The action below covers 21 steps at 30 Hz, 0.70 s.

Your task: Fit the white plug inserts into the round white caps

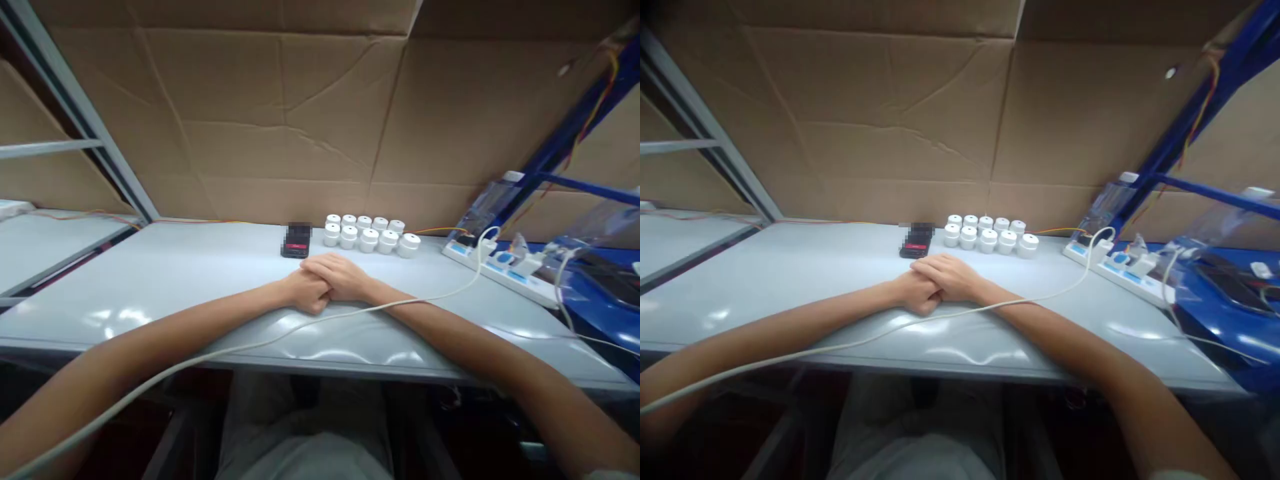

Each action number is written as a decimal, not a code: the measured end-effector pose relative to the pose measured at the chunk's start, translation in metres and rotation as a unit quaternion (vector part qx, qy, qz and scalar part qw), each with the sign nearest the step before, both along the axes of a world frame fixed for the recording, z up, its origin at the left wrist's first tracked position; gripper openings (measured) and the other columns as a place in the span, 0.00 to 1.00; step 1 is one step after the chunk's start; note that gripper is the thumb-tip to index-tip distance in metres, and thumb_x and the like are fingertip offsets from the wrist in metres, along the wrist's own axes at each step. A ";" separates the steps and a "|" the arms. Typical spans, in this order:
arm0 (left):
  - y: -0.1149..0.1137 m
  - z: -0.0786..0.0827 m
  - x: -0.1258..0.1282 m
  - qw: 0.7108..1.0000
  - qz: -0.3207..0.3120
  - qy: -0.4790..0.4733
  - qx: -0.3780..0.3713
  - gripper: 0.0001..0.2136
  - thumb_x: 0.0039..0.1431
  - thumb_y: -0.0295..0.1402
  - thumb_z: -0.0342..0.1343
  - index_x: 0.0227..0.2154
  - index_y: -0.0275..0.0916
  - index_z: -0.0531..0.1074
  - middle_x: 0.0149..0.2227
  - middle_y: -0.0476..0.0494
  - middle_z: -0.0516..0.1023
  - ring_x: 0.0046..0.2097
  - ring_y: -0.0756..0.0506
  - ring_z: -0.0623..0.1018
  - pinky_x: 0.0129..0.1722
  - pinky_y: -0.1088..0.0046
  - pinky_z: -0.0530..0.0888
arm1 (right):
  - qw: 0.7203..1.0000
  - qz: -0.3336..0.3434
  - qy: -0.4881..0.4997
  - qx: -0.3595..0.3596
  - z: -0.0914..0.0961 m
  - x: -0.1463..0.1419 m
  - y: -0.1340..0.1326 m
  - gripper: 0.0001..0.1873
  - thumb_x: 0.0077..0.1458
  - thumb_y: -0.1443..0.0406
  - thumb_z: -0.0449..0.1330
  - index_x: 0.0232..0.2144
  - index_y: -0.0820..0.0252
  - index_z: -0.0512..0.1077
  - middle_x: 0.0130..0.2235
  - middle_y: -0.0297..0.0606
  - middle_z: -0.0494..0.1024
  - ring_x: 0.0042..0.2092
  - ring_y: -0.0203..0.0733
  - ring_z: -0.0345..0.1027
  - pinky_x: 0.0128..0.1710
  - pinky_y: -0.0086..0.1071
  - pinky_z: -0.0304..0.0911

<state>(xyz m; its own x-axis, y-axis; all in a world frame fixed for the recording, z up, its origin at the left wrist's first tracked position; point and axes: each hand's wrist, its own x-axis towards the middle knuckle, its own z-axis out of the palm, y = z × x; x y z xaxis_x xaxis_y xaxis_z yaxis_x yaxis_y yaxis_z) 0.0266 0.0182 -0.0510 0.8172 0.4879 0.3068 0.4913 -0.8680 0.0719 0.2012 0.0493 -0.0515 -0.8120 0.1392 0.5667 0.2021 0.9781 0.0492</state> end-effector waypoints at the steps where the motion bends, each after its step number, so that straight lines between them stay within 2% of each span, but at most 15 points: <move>1: 0.001 -0.001 0.000 1.000 -0.002 0.002 0.002 0.11 0.48 0.28 0.57 0.33 0.33 0.81 0.37 0.34 0.83 0.42 0.37 0.80 0.45 0.62 0.77 | 1.000 0.003 0.003 0.004 -0.001 0.000 0.002 0.30 0.54 0.71 0.57 0.61 0.61 0.66 0.56 0.51 0.77 0.55 0.50 0.72 0.54 0.45 0.68; 6: 0.005 -0.003 0.001 0.999 -0.027 0.021 0.009 0.11 0.50 0.29 0.54 0.32 0.32 0.81 0.34 0.34 0.83 0.37 0.38 0.79 0.41 0.62 0.77 | 0.999 0.005 0.022 0.028 -0.005 0.000 0.006 0.25 0.56 0.69 0.57 0.57 0.60 0.69 0.53 0.50 0.79 0.52 0.49 0.74 0.51 0.42 0.70; 13: 0.010 0.002 0.007 0.997 -0.056 0.044 0.003 0.09 0.49 0.31 0.55 0.27 0.34 0.79 0.28 0.36 0.82 0.29 0.41 0.76 0.32 0.65 0.75 | 0.999 -0.035 0.033 0.004 -0.008 0.002 0.009 0.23 0.52 0.68 0.58 0.52 0.59 0.72 0.47 0.47 0.82 0.45 0.48 0.77 0.42 0.37 0.72; 17: 0.009 0.003 0.006 0.998 -0.049 0.040 0.006 0.08 0.50 0.30 0.55 0.27 0.34 0.79 0.27 0.37 0.81 0.28 0.42 0.76 0.31 0.66 0.75 | 0.999 -0.015 0.048 -0.001 -0.009 0.002 0.010 0.25 0.52 0.69 0.58 0.54 0.61 0.71 0.48 0.49 0.81 0.46 0.49 0.77 0.43 0.38 0.72; 21: 0.009 0.002 0.003 0.999 -0.035 0.023 0.011 0.10 0.51 0.30 0.55 0.31 0.34 0.80 0.31 0.37 0.83 0.31 0.41 0.78 0.34 0.66 0.76 | 0.999 -0.012 0.038 -0.008 -0.009 0.002 0.011 0.26 0.55 0.68 0.58 0.57 0.59 0.69 0.51 0.49 0.80 0.49 0.49 0.76 0.46 0.38 0.72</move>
